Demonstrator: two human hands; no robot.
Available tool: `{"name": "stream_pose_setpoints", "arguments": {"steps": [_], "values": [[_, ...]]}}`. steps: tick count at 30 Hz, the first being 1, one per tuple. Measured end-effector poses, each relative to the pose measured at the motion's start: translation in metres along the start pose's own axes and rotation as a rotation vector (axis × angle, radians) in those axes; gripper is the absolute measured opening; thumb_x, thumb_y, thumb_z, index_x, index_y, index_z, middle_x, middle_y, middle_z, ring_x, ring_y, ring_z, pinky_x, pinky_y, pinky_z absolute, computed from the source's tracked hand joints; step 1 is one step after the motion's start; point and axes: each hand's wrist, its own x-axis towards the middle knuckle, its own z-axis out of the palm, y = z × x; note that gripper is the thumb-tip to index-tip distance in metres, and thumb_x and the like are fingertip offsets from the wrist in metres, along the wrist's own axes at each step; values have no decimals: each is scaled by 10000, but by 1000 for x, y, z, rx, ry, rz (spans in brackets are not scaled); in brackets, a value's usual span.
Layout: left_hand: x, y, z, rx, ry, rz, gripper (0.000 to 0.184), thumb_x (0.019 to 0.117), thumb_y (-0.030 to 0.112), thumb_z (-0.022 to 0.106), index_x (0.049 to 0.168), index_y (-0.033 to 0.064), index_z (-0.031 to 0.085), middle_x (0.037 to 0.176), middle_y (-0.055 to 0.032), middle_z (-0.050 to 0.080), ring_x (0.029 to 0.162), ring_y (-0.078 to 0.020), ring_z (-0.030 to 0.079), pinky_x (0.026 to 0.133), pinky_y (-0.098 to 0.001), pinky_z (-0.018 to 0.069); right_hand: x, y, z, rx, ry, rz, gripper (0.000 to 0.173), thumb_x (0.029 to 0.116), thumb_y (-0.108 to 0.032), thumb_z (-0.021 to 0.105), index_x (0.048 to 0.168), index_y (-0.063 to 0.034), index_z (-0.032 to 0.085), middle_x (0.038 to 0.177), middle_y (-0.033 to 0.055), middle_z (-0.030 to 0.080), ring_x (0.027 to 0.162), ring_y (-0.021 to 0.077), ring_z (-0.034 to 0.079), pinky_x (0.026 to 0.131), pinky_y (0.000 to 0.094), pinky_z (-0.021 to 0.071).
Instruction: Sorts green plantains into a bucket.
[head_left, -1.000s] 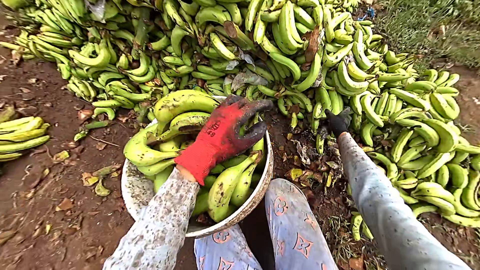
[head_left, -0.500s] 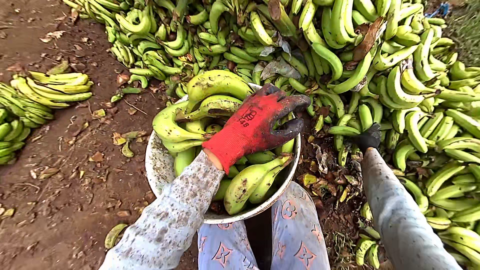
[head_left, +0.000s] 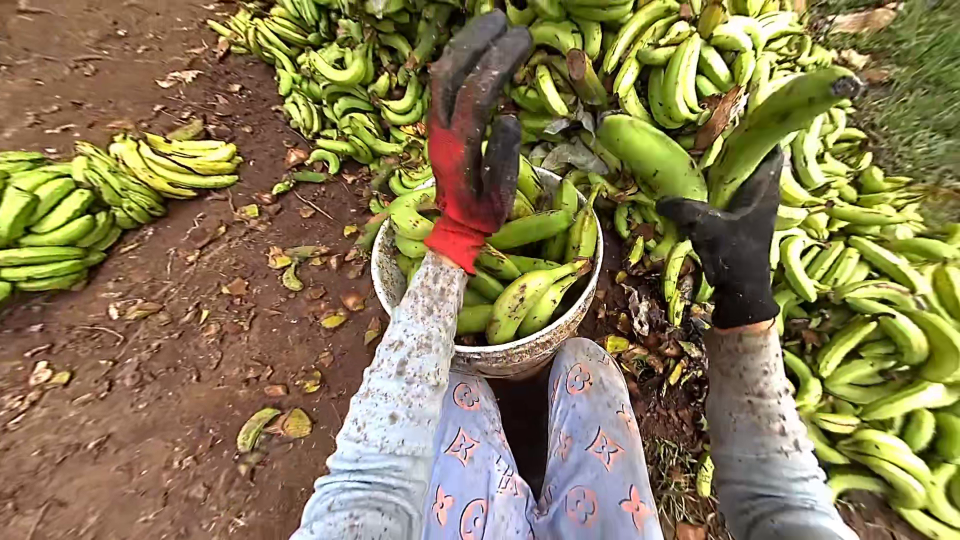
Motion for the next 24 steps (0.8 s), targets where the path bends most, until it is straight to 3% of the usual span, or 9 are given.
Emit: {"name": "stream_pose_setpoints", "arguments": {"steps": [2, 4, 8, 11, 14, 17, 20, 22, 24], "values": [[-5, -15, -28, -64, 316, -130, 471, 1083, 221, 383, 1391, -107, 524, 1402, -230, 568, 1266, -247, 573, 1092, -403, 463, 17, -35, 41, -168, -122, -179, 1189, 634, -295, 926, 1547, 52, 250, 1455, 176, 513, 1295, 157, 561, 1088, 310, 492], [-12, -23, -57, -151, 493, -304, 466, 1095, 158, 322, 1460, -120, 401, 1442, -201, 531, 1252, -209, 574, 1073, -349, 483, 18, -49, 87, -513, -344, -264, 1082, 691, -316, 898, 1540, 41, 329, 1493, 250, 486, 1345, 325, 534, 1088, 474, 481], [-14, 2, -97, -134, 392, -724, 429, 1119, 182, 281, 1430, -58, 452, 1302, -121, 597, 1072, -110, 632, 912, -251, 533, 21, -69, 132, -884, -726, -281, 756, 944, -381, 729, 1569, -100, 409, 1447, 303, 490, 1261, 479, 557, 978, 616, 500], [-39, 10, -114, -129, 151, -842, 485, 1109, 292, 286, 1470, 33, 479, 1404, -94, 587, 1188, -120, 619, 975, -279, 523, 9, -85, 131, -766, -595, -349, 609, 951, -341, 712, 1508, -176, 527, 1359, 279, 535, 1125, 411, 627, 881, 543, 554], [-65, 7, -117, -243, 234, -837, 574, 1115, 355, 134, 1470, 44, 461, 1370, -96, 596, 1192, -174, 615, 999, -345, 523, -33, -105, 155, -666, -310, -578, 483, 914, -219, 711, 1392, -270, 662, 1249, 220, 597, 1058, 336, 641, 761, 409, 573], [-66, 5, -128, -291, 316, -800, 609, 1117, 369, 53, 1458, 55, 448, 1343, -82, 625, 1190, -197, 627, 995, -379, 532, -98, -102, 167, -710, -554, -684, 570, 947, -103, 672, 1482, -274, 573, 1510, 141, 527, 1330, 404, 501, 1000, 518, 471], [-56, 19, -129, -198, 94, -771, 499, 1121, 302, 200, 1452, 44, 470, 1401, -57, 594, 1249, -137, 589, 1037, -316, 491, -121, -91, 153, -597, -984, -587, 537, 949, -300, 729, 1464, -236, 589, 1586, 28, 462, 1401, 289, 456, 1102, 491, 413], [-54, 35, -122, -19, -187, -681, 493, 1096, 265, 251, 1440, 18, 502, 1448, -79, 561, 1322, -104, 530, 1123, -290, 417, -104, -93, 125, -346, -885, -609, 471, 953, -229, 711, 1412, -148, 638, 1522, 78, 540, 1393, 262, 505, 1127, 453, 433], [-61, 48, -108, 294, -452, -642, 466, 1092, 272, 299, 1474, 133, 526, 1507, -95, 525, 1420, -208, 466, 1190, -419, 353, -70, -70, 92, -152, -609, -647, 364, 964, -138, 650, 1314, -52, 699, 1405, 159, 637, 1355, 297, 570, 1130, 462, 466]]}}
